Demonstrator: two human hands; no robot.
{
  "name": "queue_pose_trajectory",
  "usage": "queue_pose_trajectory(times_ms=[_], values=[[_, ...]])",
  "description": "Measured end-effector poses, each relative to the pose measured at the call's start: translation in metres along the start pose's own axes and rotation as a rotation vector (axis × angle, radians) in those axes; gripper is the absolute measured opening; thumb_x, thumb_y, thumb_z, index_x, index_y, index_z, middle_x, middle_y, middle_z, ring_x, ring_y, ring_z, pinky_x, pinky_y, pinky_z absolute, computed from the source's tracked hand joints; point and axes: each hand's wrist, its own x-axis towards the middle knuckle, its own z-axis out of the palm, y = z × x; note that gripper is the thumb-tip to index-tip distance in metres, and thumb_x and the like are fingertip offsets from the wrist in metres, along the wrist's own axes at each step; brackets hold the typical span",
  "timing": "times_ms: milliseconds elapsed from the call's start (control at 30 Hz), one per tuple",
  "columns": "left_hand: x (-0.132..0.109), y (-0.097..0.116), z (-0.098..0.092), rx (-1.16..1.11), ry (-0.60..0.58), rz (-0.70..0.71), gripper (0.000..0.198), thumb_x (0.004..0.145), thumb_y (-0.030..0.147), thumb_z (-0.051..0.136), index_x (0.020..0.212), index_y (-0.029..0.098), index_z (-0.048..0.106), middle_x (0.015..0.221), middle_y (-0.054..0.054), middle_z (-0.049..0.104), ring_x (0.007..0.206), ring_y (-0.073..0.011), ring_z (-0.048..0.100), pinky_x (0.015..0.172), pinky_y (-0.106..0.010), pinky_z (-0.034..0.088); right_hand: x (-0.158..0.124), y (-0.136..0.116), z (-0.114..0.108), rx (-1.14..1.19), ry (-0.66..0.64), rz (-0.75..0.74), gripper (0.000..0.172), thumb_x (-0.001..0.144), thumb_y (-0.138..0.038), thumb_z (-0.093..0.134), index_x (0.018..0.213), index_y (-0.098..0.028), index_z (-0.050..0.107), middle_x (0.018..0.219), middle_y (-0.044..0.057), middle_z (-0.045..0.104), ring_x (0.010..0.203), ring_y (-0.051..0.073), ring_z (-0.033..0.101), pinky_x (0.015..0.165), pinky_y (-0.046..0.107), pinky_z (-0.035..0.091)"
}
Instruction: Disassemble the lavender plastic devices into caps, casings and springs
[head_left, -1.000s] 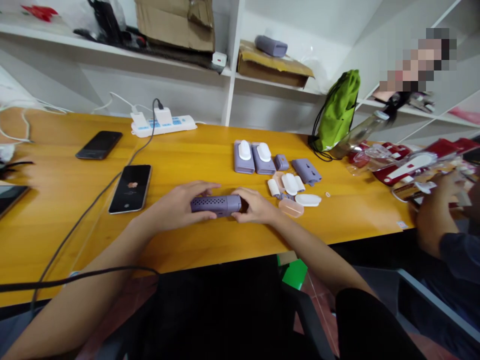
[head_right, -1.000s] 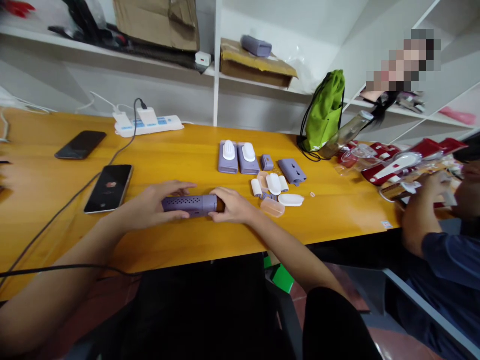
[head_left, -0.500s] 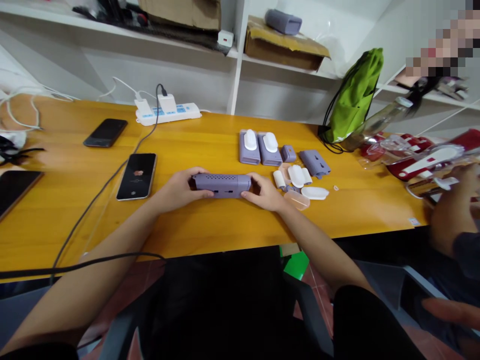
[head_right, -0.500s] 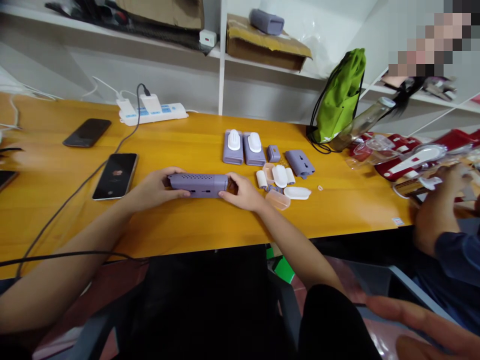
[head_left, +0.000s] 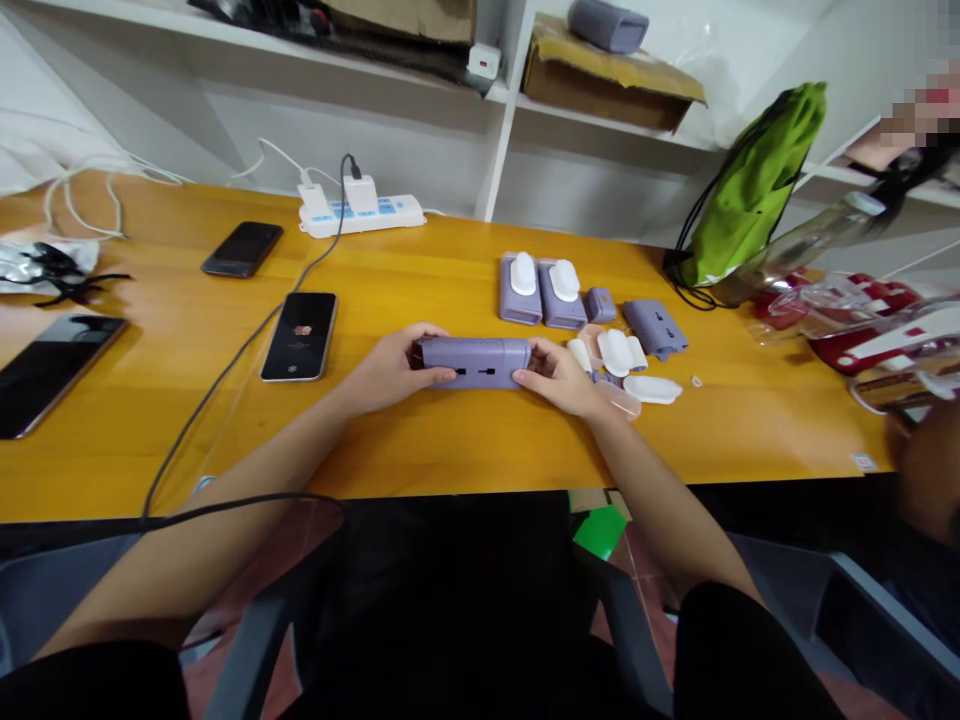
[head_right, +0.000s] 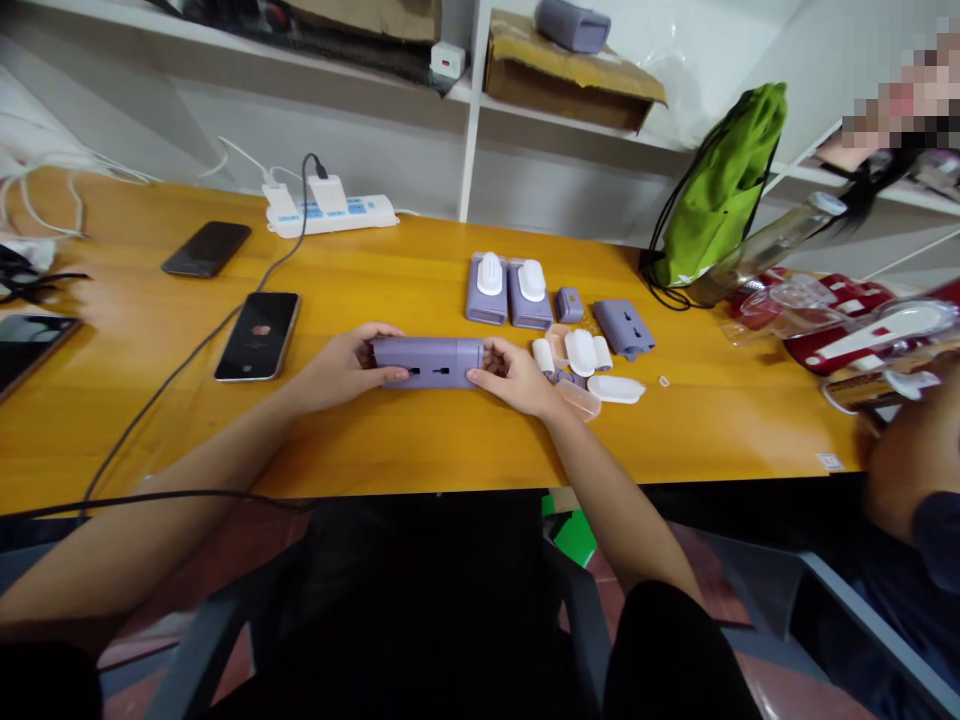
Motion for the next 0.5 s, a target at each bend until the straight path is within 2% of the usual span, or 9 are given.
queue_pose_trajectory(times_ms=[200,267,367,433,500], values=[[0.003,0.002,0.009,-0.100,0.003,-0.037,0.069,0.078,0.051,0.099,0.133,0.020,0.072,0.115,-0.009,0.082,0.099,-0.0248,0.079,0.086,-0.040,0.065,-0.004,-0.014,-0.007,-0.023,-0.023,0.031,0.044,0.093,-0.055,0.091,0.115,-0.024,0.068,0.109,0.004,0.073,0.099,0.021,0.070,0.094,0.040,0.064],[0.002,0.005,0.012,-0.153,-0.005,-0.068,0.067,0.078,0.053,0.099,0.131,0.020,0.073,0.117,-0.010,0.083,0.099,-0.0254,0.080,0.086,-0.040,0.066,-0.009,-0.019,-0.007,0.042,-0.015,0.073,0.050,0.092,-0.056,0.093,0.122,-0.024,0.069,0.120,0.007,0.075,0.105,0.023,0.073,0.094,0.041,0.066],[0.001,0.012,0.018,-0.230,-0.004,-0.105,0.064,0.080,0.058,0.098,0.126,0.019,0.076,0.124,-0.013,0.085,0.105,-0.0269,0.081,0.088,-0.040,0.068,-0.025,-0.025,-0.005,0.192,0.046,0.135,0.068,0.086,-0.059,0.098,0.137,-0.028,0.065,0.134,0.010,0.075,0.105,0.023,0.077,0.088,0.041,0.070],[0.001,0.018,0.022,-0.287,0.001,-0.121,0.065,0.079,0.061,0.099,0.125,0.019,0.079,0.128,-0.013,0.085,0.108,-0.0273,0.081,0.090,-0.040,0.068,-0.040,-0.028,-0.001,0.310,0.072,0.148,0.078,0.082,-0.057,0.102,0.144,-0.031,0.062,0.132,0.009,0.078,0.104,0.024,0.080,0.089,0.043,0.071],[0.001,0.025,0.026,-0.360,-0.001,-0.133,0.068,0.077,0.065,0.100,0.124,0.019,0.081,0.130,-0.013,0.085,0.108,-0.0266,0.081,0.090,-0.038,0.068,-0.055,-0.029,0.006,0.390,0.060,0.155,0.081,0.079,-0.051,0.106,0.144,-0.033,0.061,0.130,0.008,0.081,0.107,0.025,0.083,0.090,0.044,0.072]])
